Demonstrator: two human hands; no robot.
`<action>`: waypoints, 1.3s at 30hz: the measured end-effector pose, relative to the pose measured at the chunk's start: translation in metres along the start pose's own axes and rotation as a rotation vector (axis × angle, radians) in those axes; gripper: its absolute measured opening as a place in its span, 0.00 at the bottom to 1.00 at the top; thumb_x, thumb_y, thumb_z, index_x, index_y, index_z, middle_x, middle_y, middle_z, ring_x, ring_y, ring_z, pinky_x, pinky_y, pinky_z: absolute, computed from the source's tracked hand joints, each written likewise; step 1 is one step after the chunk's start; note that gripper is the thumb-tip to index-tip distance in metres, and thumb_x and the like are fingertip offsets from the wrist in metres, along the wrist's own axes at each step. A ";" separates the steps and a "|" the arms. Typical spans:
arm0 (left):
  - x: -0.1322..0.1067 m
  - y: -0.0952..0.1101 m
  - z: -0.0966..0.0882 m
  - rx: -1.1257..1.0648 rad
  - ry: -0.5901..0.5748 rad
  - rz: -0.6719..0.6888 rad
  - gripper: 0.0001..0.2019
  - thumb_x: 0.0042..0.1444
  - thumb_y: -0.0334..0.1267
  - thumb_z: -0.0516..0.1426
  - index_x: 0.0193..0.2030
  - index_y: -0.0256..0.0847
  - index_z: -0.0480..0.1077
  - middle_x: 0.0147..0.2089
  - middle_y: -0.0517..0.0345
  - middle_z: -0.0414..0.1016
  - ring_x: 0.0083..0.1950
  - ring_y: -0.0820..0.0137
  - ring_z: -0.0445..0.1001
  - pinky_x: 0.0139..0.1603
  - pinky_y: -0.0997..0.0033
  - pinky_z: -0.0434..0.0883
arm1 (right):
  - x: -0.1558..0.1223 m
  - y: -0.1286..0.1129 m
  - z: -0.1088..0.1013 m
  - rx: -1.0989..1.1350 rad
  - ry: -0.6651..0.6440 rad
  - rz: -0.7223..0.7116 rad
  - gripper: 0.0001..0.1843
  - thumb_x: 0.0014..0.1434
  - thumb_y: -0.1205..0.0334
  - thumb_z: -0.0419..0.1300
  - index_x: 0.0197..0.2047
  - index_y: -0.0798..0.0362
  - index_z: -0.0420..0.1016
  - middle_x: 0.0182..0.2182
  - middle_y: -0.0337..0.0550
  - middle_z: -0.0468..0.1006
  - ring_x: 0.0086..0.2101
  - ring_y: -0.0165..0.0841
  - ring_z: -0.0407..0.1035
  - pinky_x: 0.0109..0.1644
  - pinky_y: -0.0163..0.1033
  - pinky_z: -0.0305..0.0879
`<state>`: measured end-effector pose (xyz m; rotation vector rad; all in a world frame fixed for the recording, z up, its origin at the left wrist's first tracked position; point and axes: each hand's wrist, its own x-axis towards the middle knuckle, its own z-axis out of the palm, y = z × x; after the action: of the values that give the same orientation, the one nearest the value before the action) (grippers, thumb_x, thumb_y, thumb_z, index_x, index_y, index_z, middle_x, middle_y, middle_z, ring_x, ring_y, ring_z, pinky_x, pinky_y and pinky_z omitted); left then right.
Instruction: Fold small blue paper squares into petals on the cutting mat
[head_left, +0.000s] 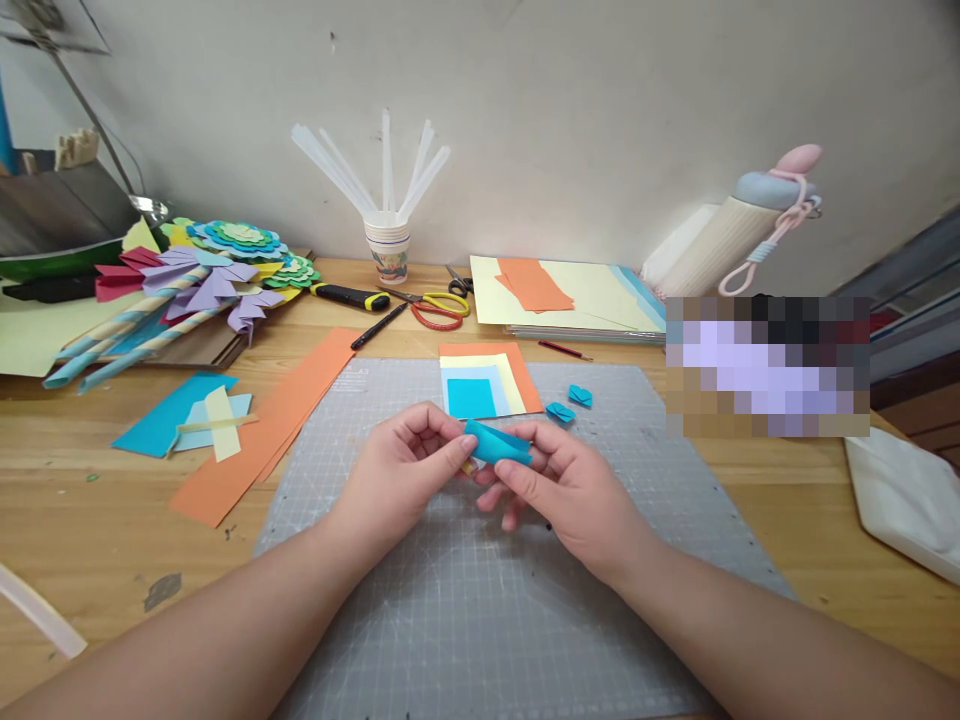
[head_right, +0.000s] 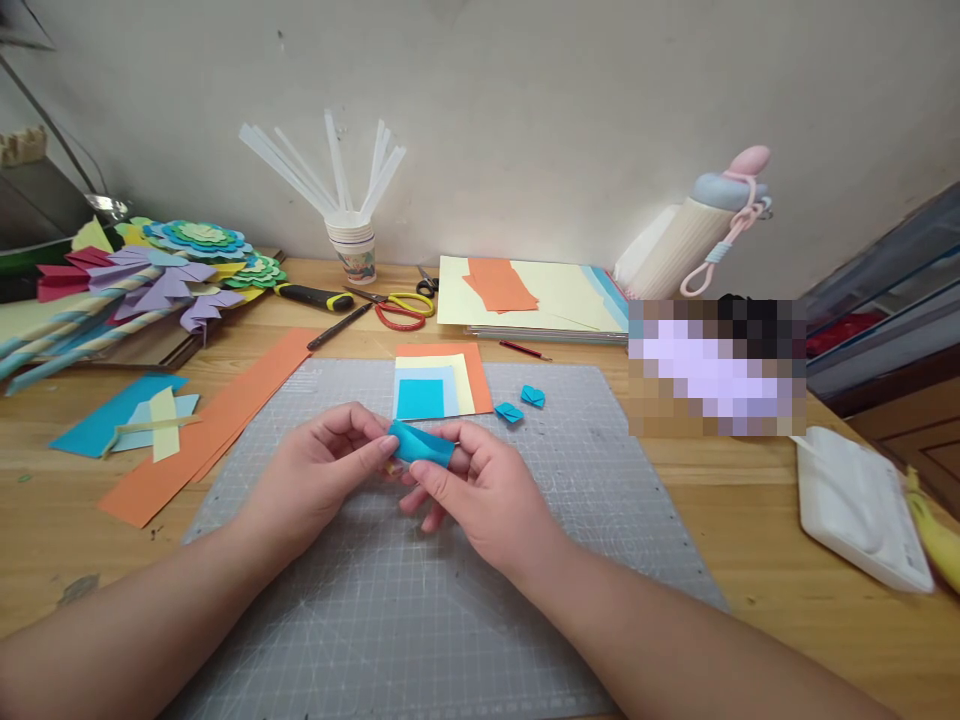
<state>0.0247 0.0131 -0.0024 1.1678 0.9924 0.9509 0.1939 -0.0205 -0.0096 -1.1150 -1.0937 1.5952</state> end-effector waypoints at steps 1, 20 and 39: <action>0.000 0.000 0.001 -0.002 0.003 0.001 0.11 0.49 0.40 0.65 0.27 0.38 0.67 0.26 0.62 0.74 0.29 0.73 0.73 0.33 0.72 0.72 | 0.000 0.000 0.000 -0.009 0.011 0.004 0.15 0.54 0.54 0.66 0.41 0.53 0.72 0.30 0.41 0.80 0.28 0.31 0.76 0.25 0.32 0.70; -0.003 -0.003 0.004 0.012 0.068 0.016 0.11 0.48 0.36 0.64 0.27 0.40 0.64 0.26 0.67 0.68 0.27 0.77 0.70 0.28 0.77 0.70 | 0.003 0.004 -0.001 -0.024 0.025 0.038 0.13 0.55 0.52 0.65 0.34 0.54 0.71 0.28 0.40 0.81 0.27 0.30 0.77 0.26 0.33 0.71; 0.000 -0.004 0.000 -0.040 -0.063 -0.162 0.11 0.50 0.43 0.65 0.26 0.38 0.74 0.24 0.61 0.77 0.26 0.76 0.71 0.30 0.77 0.70 | 0.001 0.000 0.000 -0.056 0.065 0.055 0.15 0.54 0.50 0.65 0.32 0.54 0.72 0.27 0.42 0.82 0.26 0.31 0.77 0.29 0.35 0.73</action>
<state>0.0250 0.0121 -0.0058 1.0605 0.9974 0.7974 0.1935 -0.0191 -0.0100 -1.2356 -1.0788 1.5677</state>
